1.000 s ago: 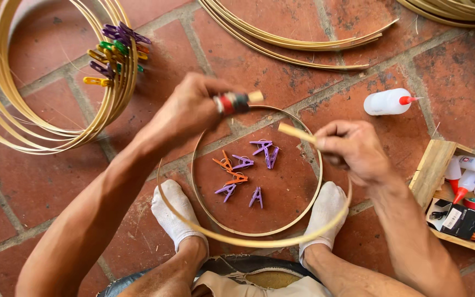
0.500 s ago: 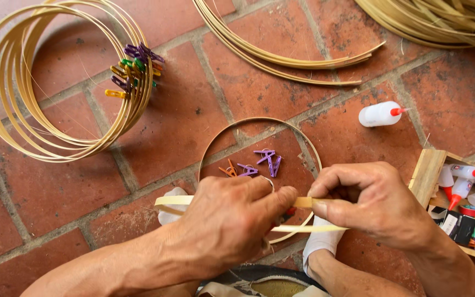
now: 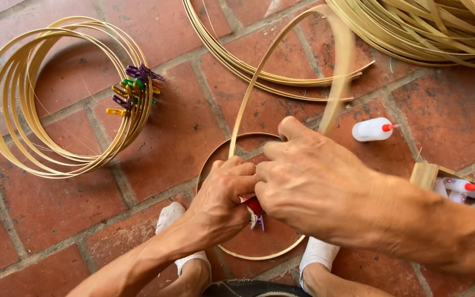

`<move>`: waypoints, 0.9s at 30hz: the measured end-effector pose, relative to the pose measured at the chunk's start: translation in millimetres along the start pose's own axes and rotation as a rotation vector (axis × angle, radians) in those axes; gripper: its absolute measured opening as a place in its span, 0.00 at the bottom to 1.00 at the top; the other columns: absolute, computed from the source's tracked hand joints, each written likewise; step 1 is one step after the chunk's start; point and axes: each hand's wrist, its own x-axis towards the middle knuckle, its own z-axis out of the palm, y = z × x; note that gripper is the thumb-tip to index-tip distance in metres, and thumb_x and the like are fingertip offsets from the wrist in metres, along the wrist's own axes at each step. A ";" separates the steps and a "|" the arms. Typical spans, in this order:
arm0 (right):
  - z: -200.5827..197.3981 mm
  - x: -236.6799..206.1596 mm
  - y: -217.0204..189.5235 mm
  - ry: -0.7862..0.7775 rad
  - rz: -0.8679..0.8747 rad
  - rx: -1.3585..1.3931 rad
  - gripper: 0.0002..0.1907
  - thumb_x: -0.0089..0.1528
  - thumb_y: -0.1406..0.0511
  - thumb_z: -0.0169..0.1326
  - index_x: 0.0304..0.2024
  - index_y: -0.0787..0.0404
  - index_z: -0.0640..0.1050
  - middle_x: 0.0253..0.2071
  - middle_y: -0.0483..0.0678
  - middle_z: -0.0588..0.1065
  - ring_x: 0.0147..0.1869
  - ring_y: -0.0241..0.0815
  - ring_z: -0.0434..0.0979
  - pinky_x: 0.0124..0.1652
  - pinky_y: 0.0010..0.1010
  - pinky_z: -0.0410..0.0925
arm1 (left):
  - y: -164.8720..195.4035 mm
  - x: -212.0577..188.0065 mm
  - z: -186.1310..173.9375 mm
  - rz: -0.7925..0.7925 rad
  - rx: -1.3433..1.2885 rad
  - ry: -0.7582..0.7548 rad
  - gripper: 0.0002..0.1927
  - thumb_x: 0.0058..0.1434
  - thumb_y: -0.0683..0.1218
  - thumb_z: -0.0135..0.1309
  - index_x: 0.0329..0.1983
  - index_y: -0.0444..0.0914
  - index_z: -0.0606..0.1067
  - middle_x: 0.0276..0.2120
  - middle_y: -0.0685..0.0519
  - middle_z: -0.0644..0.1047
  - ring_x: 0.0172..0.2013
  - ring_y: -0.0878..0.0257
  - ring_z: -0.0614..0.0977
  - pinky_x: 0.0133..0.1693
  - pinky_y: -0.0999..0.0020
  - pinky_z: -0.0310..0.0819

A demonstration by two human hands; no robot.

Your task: The person sits on a tiled floor and repeatedly forms thin bamboo strips into circular rings. They apply glue to the overlapping ends, press them together, and secure each joint with a small plastic clothespin. Completed rings are stacked to the left.

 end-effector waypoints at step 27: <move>88.5 11.3 -1.8 1.121 0.280 0.770 0.09 0.64 0.67 0.59 0.30 0.65 0.77 0.22 0.49 0.71 0.23 0.40 0.72 0.24 0.35 0.65 | -2.6 3.2 28.5 -0.062 -0.212 0.410 0.19 0.56 0.39 0.65 0.52 0.41 0.80 0.31 0.60 0.79 0.35 0.67 0.73 0.45 0.68 0.62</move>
